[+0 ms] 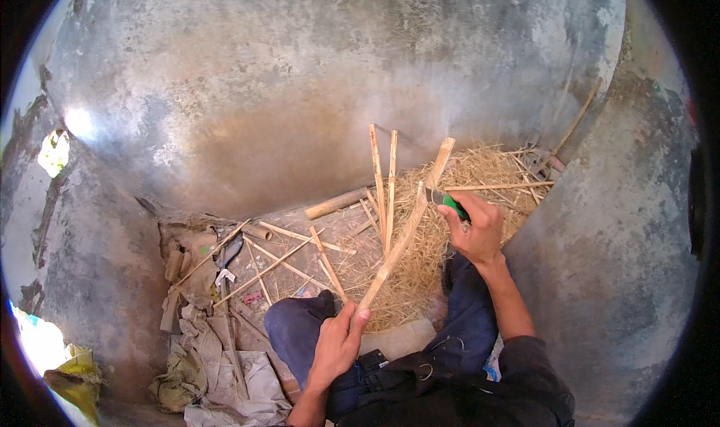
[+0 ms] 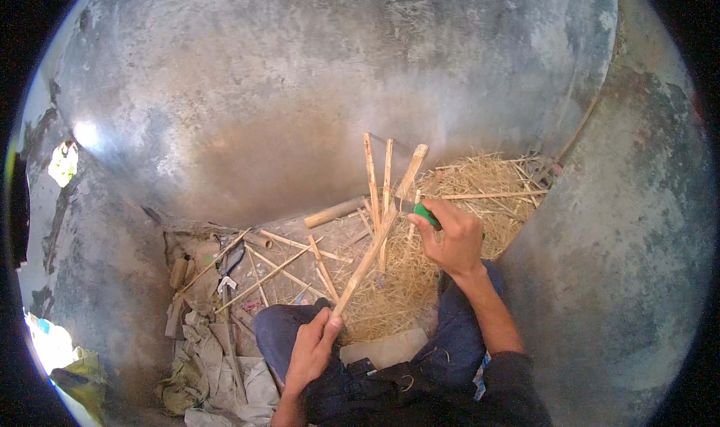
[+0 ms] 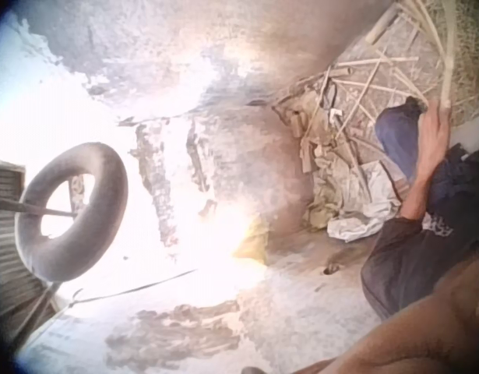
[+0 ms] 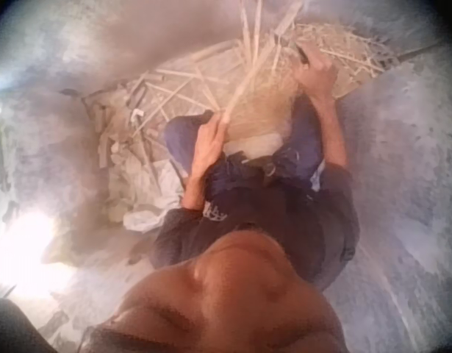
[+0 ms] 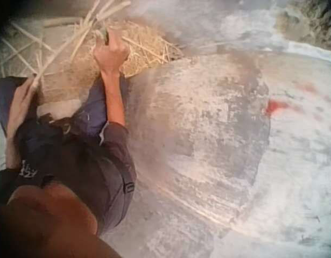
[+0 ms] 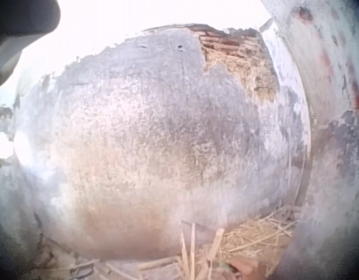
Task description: The person uses a small green knife to whittle and sharpen the ends of bamboo sticks while sitting on a floor covered in debris and straw.
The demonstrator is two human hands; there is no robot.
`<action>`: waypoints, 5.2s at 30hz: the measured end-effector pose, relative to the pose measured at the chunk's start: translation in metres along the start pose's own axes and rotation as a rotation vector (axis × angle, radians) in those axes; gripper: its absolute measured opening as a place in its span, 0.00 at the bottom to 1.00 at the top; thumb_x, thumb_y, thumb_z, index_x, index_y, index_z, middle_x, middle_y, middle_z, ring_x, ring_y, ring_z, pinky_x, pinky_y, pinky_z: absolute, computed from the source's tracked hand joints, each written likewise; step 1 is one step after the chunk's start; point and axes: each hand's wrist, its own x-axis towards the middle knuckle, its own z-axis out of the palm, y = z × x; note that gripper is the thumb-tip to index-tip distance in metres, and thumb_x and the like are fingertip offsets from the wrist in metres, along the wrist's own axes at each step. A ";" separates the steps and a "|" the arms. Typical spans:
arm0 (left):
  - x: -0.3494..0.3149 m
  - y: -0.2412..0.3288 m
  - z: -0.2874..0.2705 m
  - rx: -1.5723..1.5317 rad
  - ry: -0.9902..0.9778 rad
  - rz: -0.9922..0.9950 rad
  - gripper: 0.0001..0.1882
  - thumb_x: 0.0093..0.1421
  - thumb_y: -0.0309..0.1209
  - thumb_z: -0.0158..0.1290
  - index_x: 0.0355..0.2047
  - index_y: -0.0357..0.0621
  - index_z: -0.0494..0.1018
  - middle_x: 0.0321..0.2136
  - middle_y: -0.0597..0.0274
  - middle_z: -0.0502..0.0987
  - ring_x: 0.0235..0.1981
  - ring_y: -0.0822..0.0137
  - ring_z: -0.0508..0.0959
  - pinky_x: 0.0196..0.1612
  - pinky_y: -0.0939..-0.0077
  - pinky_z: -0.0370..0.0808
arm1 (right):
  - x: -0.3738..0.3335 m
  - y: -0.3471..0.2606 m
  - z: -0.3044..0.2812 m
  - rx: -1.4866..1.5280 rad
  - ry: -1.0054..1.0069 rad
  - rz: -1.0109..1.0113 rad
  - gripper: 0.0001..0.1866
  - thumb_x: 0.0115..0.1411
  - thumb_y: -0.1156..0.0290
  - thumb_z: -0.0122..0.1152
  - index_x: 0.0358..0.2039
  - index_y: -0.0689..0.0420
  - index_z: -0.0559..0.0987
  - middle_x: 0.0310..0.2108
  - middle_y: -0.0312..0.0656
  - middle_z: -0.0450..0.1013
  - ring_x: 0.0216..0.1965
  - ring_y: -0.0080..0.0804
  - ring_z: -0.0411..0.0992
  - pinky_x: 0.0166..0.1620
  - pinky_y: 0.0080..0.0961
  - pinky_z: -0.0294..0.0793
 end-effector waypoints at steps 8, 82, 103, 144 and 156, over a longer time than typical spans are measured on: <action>-0.021 -0.017 -0.002 -0.017 -0.159 -0.090 0.22 0.79 0.47 0.48 0.41 0.35 0.70 0.24 0.37 0.70 0.28 0.34 0.75 0.35 0.49 0.70 | 0.031 0.057 -0.017 -0.138 0.049 0.286 0.22 0.73 0.52 0.64 0.41 0.62 0.86 0.26 0.47 0.81 0.23 0.37 0.78 0.29 0.34 0.74; 0.002 -0.047 -0.011 -0.131 0.099 0.013 0.22 0.77 0.43 0.54 0.31 0.38 0.71 0.21 0.71 0.65 0.26 0.77 0.63 0.29 0.72 0.62 | 0.008 0.022 -0.019 0.878 -0.218 0.484 0.15 0.69 0.60 0.71 0.42 0.58 0.80 0.29 0.31 0.71 0.28 0.17 0.66 0.31 0.18 0.66; 0.005 -0.033 -0.002 0.050 0.053 0.084 0.18 0.73 0.42 0.60 0.43 0.36 0.76 0.22 0.45 0.75 0.22 0.50 0.79 0.29 0.59 0.72 | 0.029 0.032 0.032 0.482 -0.181 0.298 0.12 0.73 0.65 0.63 0.42 0.63 0.84 0.20 0.33 0.67 0.23 0.19 0.61 0.29 0.28 0.61; 0.016 0.012 0.007 -0.243 0.111 0.141 0.19 0.79 0.39 0.51 0.55 0.35 0.79 0.23 0.63 0.72 0.27 0.72 0.69 0.33 0.69 0.71 | -0.041 -0.084 0.008 0.319 -0.382 -0.147 0.15 0.61 0.59 0.76 0.40 0.57 0.86 0.29 0.43 0.82 0.27 0.44 0.82 0.28 0.34 0.79; 0.011 0.001 0.011 -0.302 0.055 0.051 0.21 0.81 0.42 0.47 0.53 0.40 0.83 0.21 0.70 0.66 0.25 0.76 0.66 0.29 0.73 0.65 | -0.030 -0.069 0.008 0.252 -0.331 -0.110 0.15 0.61 0.58 0.76 0.41 0.55 0.87 0.33 0.43 0.85 0.28 0.43 0.84 0.29 0.36 0.80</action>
